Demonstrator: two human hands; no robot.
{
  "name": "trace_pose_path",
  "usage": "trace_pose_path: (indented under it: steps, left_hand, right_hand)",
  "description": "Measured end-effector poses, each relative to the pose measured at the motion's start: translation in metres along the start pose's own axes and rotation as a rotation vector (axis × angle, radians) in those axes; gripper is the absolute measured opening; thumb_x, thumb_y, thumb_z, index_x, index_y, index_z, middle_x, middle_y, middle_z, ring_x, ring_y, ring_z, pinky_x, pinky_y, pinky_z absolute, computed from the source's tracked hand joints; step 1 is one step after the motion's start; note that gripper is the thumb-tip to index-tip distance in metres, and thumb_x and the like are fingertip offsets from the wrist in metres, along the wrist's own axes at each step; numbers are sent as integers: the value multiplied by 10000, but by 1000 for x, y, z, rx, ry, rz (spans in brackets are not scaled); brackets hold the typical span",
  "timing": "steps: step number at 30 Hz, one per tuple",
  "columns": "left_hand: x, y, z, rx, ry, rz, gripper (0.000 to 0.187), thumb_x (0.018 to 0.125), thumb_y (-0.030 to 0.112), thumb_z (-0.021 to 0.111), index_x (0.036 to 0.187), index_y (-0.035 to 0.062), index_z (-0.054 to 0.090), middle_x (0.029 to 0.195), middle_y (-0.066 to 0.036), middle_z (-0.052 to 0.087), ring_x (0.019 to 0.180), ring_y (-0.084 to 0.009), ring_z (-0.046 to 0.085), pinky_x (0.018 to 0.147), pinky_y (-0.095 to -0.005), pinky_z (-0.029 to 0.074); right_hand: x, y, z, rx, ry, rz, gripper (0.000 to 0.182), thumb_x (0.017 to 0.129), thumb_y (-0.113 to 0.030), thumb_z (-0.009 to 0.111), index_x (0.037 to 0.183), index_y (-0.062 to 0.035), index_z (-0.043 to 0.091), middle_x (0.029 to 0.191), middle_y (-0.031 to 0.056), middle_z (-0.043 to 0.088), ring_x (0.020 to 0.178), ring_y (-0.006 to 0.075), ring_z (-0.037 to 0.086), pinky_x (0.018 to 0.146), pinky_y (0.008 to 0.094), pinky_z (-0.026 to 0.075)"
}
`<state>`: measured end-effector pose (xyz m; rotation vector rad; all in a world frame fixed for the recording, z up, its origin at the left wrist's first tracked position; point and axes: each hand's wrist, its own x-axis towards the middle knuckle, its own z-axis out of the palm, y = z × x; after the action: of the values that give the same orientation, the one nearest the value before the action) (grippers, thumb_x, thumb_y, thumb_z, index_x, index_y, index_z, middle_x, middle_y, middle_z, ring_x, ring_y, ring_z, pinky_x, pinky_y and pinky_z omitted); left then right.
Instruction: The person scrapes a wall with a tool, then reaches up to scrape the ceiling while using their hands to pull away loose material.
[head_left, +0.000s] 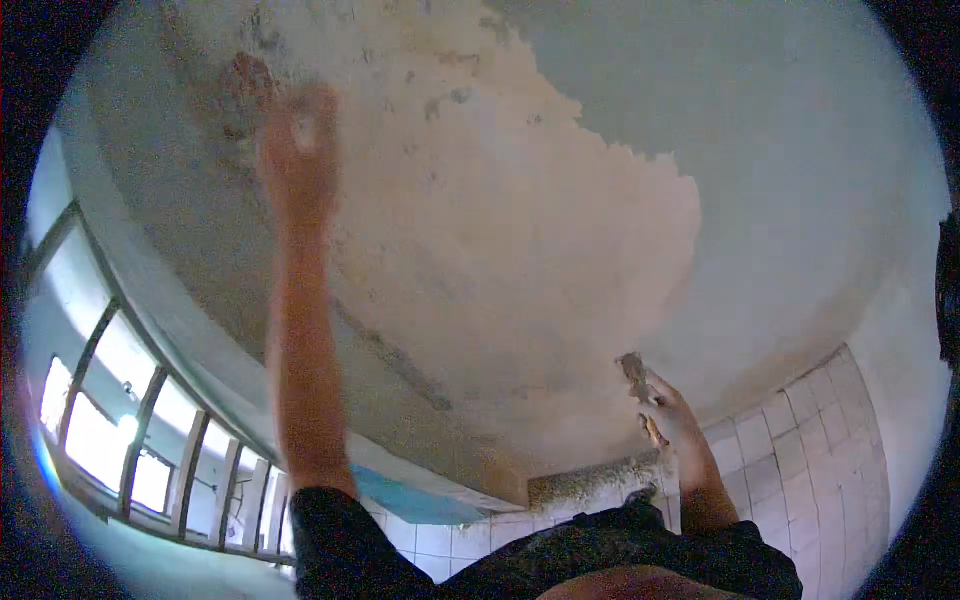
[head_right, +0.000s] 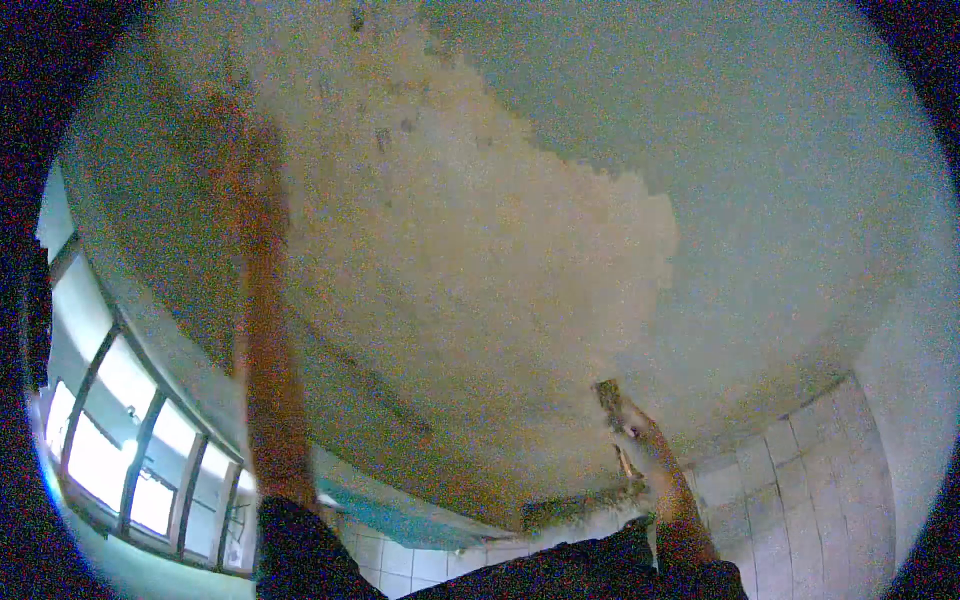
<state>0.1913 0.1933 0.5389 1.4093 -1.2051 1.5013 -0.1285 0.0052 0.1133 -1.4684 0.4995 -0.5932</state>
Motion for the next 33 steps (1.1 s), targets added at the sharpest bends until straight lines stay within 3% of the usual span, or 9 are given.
trace_pose_path:
  steps: [7,10,12,13,15,18,25,27,33]
  left_hand:
    - [-212,184,-23,-249,-1049,-815,593,875,385,590,1332,43,428,1298,-246,473,1214,-372,454,1027,-428,361]
    - [-302,237,4,-230,-1147,-992,643,916,375,530,1405,28,298,1282,-272,470,1181,-359,482,1002,-390,383]
    - [-306,264,3,-902,-1062,-1734,593,952,308,484,1420,23,260,1233,-256,506,1126,-311,520,945,-347,415]
    - [-316,272,7,-889,-1048,-1759,593,952,308,484,1420,23,260,1233,-256,506,1126,-311,520,945,-347,415]
    - [-329,276,20,-611,-889,-1372,525,972,247,447,1410,10,277,1156,-226,550,1046,-252,543,866,-322,445]
    - [-312,276,26,-466,-882,-1369,515,971,227,445,1406,8,278,1100,-211,583,991,-233,569,843,-334,453]
    - [-316,271,41,-378,-731,-1428,509,961,175,431,1429,77,256,1032,-218,623,796,-291,636,684,-384,494]
    - [-331,253,44,-250,-501,-1044,533,949,156,423,1443,110,226,1028,-265,611,732,-365,632,613,-425,489]
    - [-208,204,48,-107,-550,-735,554,926,174,494,1438,161,280,970,-255,619,639,-323,584,590,-410,472]
  right_hand:
    - [8,-47,36,132,-195,214,648,809,52,498,1405,-148,340,955,65,552,540,108,523,441,256,471]
    - [8,-41,36,89,-204,14,647,820,60,482,1413,-136,311,976,75,542,574,109,530,451,254,459]
    - [20,-15,45,118,-243,-111,723,796,48,519,1440,-117,236,1016,89,551,585,122,549,480,268,460]
    - [23,-19,46,-81,-238,-345,686,835,7,516,1441,-105,215,1072,109,526,671,146,561,541,275,477]
    - [29,-24,42,-276,-245,-581,655,874,-33,513,1442,-92,193,1129,128,502,756,171,574,601,282,495]
    - [45,-33,33,-325,-503,-589,854,790,26,583,1459,-51,59,1147,179,417,1015,297,504,811,325,469]
    - [88,-117,-6,-362,-940,-492,753,810,6,569,1452,-83,185,1286,205,432,1137,282,511,885,399,485]
    - [104,-173,-20,-1005,-1053,-200,663,872,-194,547,1448,-129,223,1189,213,546,1042,354,570,872,406,478]
    - [150,-386,-68,-1198,-83,-1232,657,802,-168,618,1406,-155,361,1428,112,382,1333,266,339,1103,462,231]
